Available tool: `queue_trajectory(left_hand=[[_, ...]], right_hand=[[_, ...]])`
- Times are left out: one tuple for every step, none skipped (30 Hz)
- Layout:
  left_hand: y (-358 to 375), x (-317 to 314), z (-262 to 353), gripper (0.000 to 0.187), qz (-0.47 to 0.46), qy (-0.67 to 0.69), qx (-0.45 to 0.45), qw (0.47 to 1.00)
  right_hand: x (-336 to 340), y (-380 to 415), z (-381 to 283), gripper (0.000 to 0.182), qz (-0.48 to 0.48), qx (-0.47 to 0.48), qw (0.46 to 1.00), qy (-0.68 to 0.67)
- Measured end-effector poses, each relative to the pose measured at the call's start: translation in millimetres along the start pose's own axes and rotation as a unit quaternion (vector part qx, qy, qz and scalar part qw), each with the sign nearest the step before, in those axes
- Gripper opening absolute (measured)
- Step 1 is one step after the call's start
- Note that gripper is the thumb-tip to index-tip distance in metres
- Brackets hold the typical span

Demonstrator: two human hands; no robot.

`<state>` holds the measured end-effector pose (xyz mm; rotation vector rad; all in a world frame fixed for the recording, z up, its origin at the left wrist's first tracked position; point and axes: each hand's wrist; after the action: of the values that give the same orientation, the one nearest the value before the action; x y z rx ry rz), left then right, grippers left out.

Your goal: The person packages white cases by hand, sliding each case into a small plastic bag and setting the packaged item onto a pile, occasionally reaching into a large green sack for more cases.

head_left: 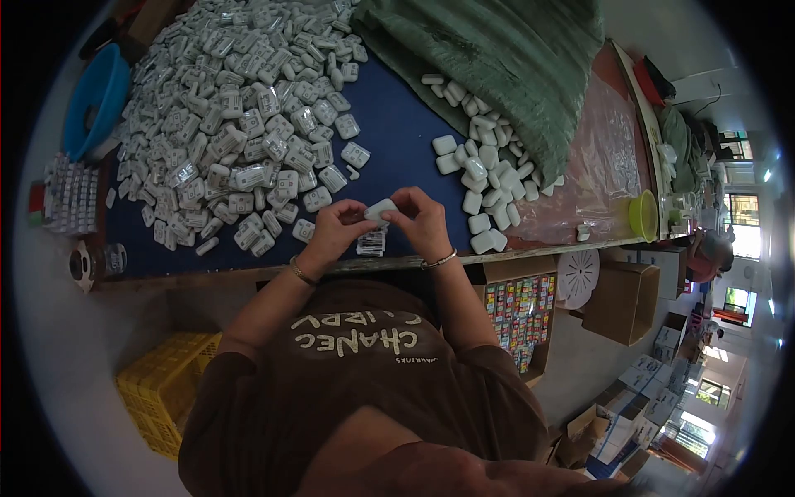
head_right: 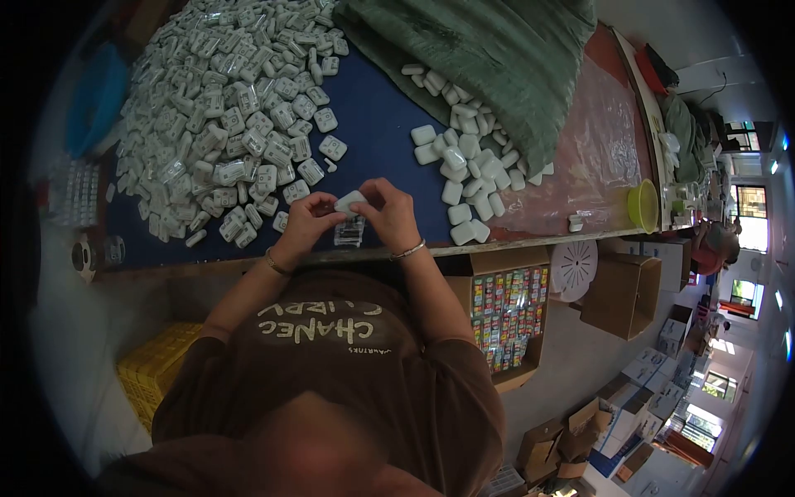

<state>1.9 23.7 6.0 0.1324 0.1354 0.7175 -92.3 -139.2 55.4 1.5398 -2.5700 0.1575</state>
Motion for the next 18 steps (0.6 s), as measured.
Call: queue_trajectory(left_hand=[[0, 0, 1, 0.026, 0.000, 0.000, 0.000, 1.000], [0, 0, 3, 0.024, -0.007, 0.018, 0.017, 1.000], [0, -1, 4, 0.023, -0.015, 0.037, 0.033, 0.999], [0, -2, 6, 0.023, -0.014, 0.037, 0.033, 0.999], [1, -3, 8, 0.022, -0.017, 0.030, 0.048, 0.998], [1, -3, 9, 0.022, -0.019, 0.023, 0.062, 0.998], [1, -4, 6, 0.022, -0.019, 0.023, 0.062, 0.998], [-1, -4, 0, 0.023, -0.009, 0.029, 0.058, 0.998], [-1, -4, 0, 0.024, 0.000, 0.036, 0.054, 0.998], [-1, -5, 1, 0.024, 0.000, 0.036, 0.054, 0.998], [-2, -5, 2, 0.024, 0.007, 0.045, 0.052, 0.998], [-1, -6, 3, 0.025, 0.013, 0.054, 0.050, 0.997], [-1, -6, 3, 0.025, 0.014, 0.054, 0.050, 0.997], [-1, -6, 1, 0.024, 0.014, 0.056, 0.054, 0.997], [-1, -5, 0, 0.024, 0.014, 0.058, 0.057, 0.997], [-1, -5, 0, 0.024, 0.013, 0.057, 0.058, 0.997], [0, -4, -1, 0.024, 0.009, 0.055, 0.056, 0.997], [0, -4, -2, 0.024, 0.006, 0.053, 0.055, 0.997]], right_hand=[[-2, 1, 2, 0.025, 0.007, -0.004, 1.000, -0.015], [-4, 2, 3, 0.025, 0.007, -0.004, 1.000, -0.015], [-5, 2, 3, 0.024, 0.014, -0.013, 0.999, -0.039], [-7, 2, 4, 0.023, 0.022, -0.021, 0.998, -0.062], [-8, 3, 7, 0.023, 0.022, -0.022, 0.998, -0.062], [-10, 3, 10, 0.022, 0.015, -0.015, 0.997, -0.074], [-12, 3, 13, 0.022, 0.009, -0.009, 0.996, -0.086], [-13, 3, 15, 0.022, 0.009, -0.009, 0.996, -0.085], [-15, 4, 15, 0.023, -0.003, 0.015, 0.996, -0.090], [-16, 6, 15, 0.024, -0.015, 0.038, 0.995, -0.094], [-16, 7, 14, 0.024, -0.016, 0.038, 0.995, -0.094], [-17, 8, 11, 0.025, -0.027, 0.024, 0.995, -0.092], [-17, 9, 9, 0.026, -0.037, 0.010, 0.995, -0.090], [-17, 9, 7, 0.026, -0.037, 0.010, 0.995, -0.090], [-18, 9, 6, 0.026, -0.040, 0.018, 0.996, -0.083], [-18, 9, 6, 0.027, -0.044, 0.026, 0.996, -0.076], [-18, 9, 7, 0.027, -0.042, 0.026, 0.996, -0.076], [-17, 8, 8, 0.025, -0.059, 0.022, 0.997, -0.053]])
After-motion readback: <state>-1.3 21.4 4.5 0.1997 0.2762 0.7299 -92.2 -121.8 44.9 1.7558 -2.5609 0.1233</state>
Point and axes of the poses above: each hand's wrist, its own y-axis away from the middle knuckle, its own x-axis out of the back of the hand, z = x × y, and after that the axes turned 13 degrees about -y, right-handed
